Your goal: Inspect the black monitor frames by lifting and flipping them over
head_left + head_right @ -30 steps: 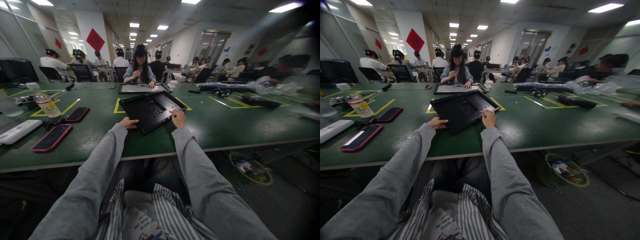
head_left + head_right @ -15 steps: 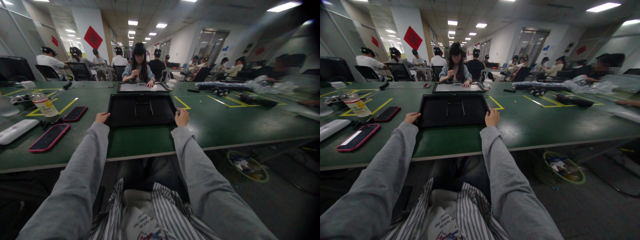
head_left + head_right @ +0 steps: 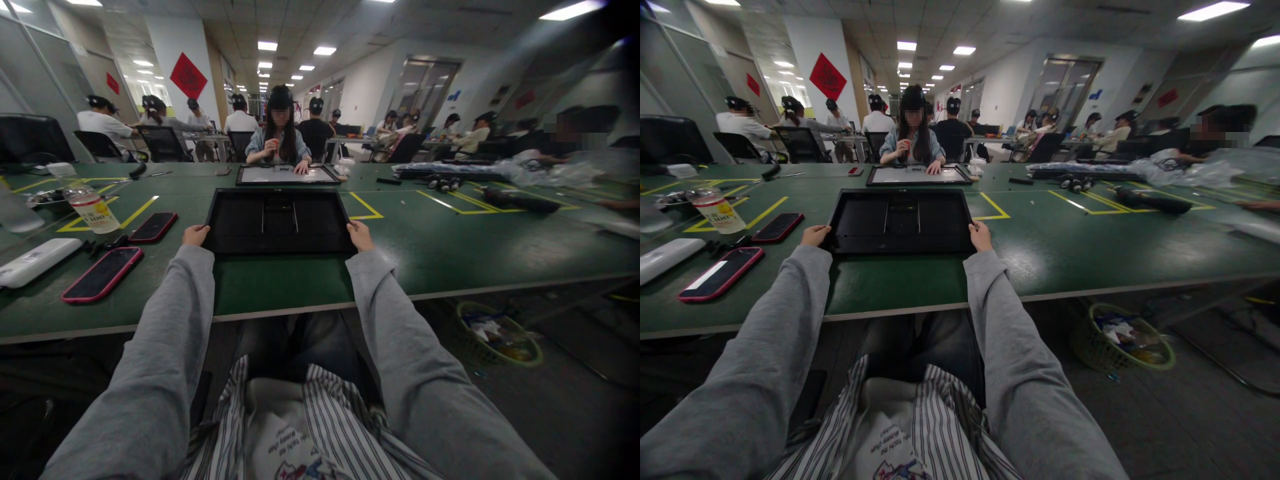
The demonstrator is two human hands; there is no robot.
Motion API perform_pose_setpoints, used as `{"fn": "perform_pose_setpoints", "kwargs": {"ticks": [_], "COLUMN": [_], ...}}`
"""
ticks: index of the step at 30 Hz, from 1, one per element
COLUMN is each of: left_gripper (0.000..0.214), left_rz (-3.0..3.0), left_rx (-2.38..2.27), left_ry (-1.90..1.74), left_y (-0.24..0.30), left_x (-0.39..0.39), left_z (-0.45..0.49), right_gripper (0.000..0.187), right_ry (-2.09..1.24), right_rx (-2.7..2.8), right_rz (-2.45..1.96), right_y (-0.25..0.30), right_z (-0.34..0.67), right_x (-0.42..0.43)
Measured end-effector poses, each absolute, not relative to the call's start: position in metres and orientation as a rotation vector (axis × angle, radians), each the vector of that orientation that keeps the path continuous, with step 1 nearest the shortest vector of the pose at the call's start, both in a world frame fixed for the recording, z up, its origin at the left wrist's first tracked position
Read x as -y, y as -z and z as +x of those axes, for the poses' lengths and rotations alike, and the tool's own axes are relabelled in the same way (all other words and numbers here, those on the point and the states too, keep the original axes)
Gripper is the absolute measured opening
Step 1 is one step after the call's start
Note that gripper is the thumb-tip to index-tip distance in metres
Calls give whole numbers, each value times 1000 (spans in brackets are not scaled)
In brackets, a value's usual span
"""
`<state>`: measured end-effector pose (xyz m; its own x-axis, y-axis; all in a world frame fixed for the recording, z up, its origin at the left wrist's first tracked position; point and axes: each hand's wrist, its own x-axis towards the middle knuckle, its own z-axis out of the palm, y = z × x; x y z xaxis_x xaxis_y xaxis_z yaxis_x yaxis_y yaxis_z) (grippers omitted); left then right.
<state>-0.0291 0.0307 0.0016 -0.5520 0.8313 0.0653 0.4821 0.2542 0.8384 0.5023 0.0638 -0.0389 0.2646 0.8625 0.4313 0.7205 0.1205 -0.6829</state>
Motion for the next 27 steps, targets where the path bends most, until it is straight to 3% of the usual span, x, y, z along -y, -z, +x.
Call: {"fn": "perform_pose_setpoints", "kwargs": {"ticks": [10, 27], "left_gripper": [57, 55], "left_rz": [1496, 1708], "left_rx": [-2401, -2470], "left_ry": [-909, -676], "left_y": [1, -5], "left_x": [-21, -1], "left_z": [-36, -18], "right_gripper": [48, 53], "right_ry": [-125, -123], "right_rx": [1539, 1555], "right_rz": [-1888, -1859], "right_y": [19, 15], "right_z": [488, 494], "right_x": [-34, -31]}}
